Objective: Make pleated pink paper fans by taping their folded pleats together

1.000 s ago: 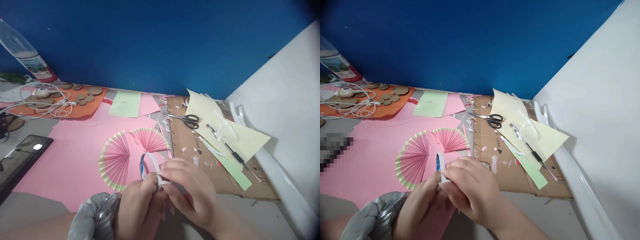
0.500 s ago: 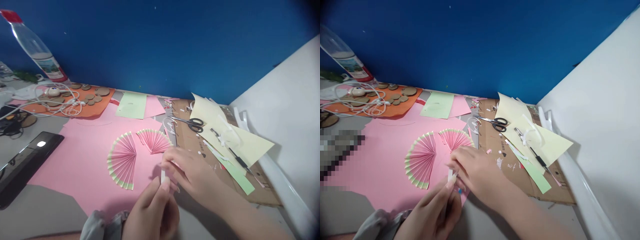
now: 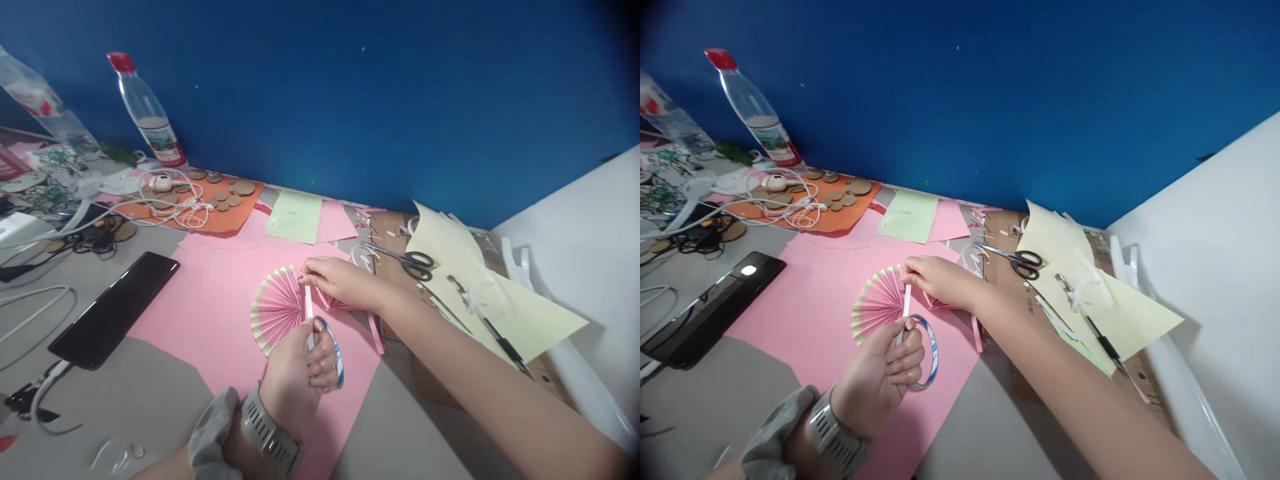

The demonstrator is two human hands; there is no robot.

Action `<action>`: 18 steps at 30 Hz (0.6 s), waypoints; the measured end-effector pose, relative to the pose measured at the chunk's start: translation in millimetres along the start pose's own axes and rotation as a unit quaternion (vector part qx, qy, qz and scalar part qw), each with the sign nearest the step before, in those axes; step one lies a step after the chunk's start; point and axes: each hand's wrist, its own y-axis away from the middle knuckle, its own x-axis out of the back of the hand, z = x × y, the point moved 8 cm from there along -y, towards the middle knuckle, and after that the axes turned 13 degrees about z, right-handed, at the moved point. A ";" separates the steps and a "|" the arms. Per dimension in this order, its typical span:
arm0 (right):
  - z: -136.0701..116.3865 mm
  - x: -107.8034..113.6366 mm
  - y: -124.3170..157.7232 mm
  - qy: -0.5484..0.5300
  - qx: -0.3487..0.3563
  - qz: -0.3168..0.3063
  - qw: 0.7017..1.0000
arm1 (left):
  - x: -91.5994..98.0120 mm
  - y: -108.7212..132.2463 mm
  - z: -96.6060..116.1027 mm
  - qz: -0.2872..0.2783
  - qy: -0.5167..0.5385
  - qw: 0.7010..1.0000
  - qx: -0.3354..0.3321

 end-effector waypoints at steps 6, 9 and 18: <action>12.5 -2.3 -17.3 0.000 0.028 0.000 1.000 | -5.7 -8.3 7.0 0.038 0.056 0.996 0.050; 19.2 -3.9 -27.4 -0.003 0.033 -0.009 0.999 | -7.4 -14.8 12.9 0.041 0.072 0.995 0.061; 29.6 -6.2 -46.4 0.008 0.024 -0.041 0.999 | -9.6 -6.8 28.0 0.041 0.121 0.989 0.076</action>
